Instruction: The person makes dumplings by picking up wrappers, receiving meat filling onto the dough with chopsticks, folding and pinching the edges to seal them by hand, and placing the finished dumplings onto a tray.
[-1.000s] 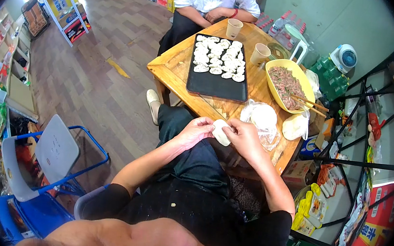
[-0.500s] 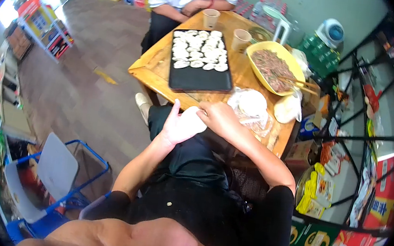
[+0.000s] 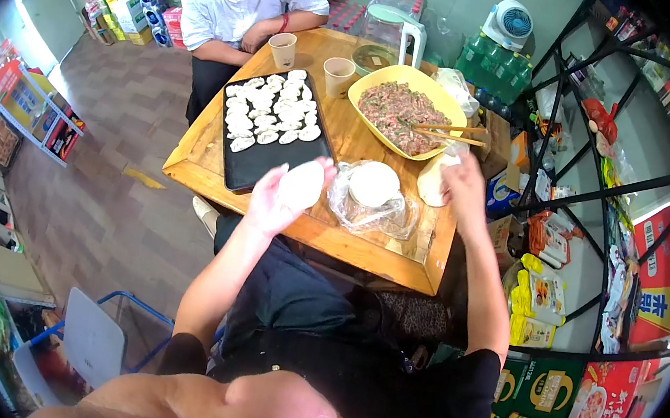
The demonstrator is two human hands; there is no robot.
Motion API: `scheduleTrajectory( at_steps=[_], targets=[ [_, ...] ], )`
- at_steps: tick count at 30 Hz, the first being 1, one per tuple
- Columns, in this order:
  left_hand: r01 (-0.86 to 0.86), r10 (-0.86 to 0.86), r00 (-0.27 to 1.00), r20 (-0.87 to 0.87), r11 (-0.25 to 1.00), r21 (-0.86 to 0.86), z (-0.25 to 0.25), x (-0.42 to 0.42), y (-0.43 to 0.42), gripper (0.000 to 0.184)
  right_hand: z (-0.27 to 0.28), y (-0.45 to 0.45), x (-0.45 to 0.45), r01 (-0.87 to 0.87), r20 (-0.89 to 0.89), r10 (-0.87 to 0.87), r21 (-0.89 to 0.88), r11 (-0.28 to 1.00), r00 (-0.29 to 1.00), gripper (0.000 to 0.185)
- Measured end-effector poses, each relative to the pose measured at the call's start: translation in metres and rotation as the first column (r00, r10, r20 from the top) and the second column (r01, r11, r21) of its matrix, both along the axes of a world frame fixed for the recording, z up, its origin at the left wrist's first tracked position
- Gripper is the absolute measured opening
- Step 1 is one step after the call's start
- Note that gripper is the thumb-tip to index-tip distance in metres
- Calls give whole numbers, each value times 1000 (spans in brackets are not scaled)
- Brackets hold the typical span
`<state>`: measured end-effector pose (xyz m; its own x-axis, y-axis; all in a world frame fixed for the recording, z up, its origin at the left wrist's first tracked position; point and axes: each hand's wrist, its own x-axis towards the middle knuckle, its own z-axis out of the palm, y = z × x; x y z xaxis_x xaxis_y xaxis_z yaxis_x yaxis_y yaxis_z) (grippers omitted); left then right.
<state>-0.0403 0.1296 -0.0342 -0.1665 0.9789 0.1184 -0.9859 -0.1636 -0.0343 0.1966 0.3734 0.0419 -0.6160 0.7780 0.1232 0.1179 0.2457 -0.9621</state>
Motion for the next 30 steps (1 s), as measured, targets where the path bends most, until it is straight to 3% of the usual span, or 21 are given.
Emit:
scheduleTrajectory(
  at_steps=[4,7,9,10,11,13,14,17,24,27,29,30],
  targets=[
    [29,-43,992,115,992,121,12,-12,59,68,18,35,-14,199,-38,-197,88,976,980,65],
    [15,-31,986,166,995,99,16,-8,95,69,20,54,-34,140,-50,-134,159,977,990,54],
    [14,-28,984,179,997,76,15,-6,102,68,18,64,-48,-3,81,-17,235,972,997,35],
    [36,-43,986,159,998,47,13,-2,100,67,31,46,-58,-8,122,-39,367,930,992,23],
    [58,-60,989,137,998,19,11,1,99,66,28,57,-60,-7,125,-42,366,931,991,23],
    [42,-37,995,94,998,-53,9,3,90,60,25,71,-69,-155,217,118,164,974,969,23],
    [35,-32,999,36,996,-77,8,3,84,56,21,75,-67,-119,138,108,76,990,985,22],
    [16,-25,998,-61,991,-134,-3,-5,74,48,44,75,-62,-152,197,129,107,983,972,21],
    [21,-35,998,-58,975,-220,-17,-16,63,40,69,68,-53,-19,-31,23,133,991,999,18],
    [39,-48,998,-35,971,-236,-20,-10,58,42,57,70,-53,45,-31,-38,249,967,999,18],
    [71,-78,997,-22,972,-223,-24,-11,56,44,52,73,-50,-10,140,-104,642,767,985,18],
    [99,-105,994,-14,972,-214,-19,-10,54,46,51,65,-52,-2,166,-120,596,803,979,19]
  ],
)
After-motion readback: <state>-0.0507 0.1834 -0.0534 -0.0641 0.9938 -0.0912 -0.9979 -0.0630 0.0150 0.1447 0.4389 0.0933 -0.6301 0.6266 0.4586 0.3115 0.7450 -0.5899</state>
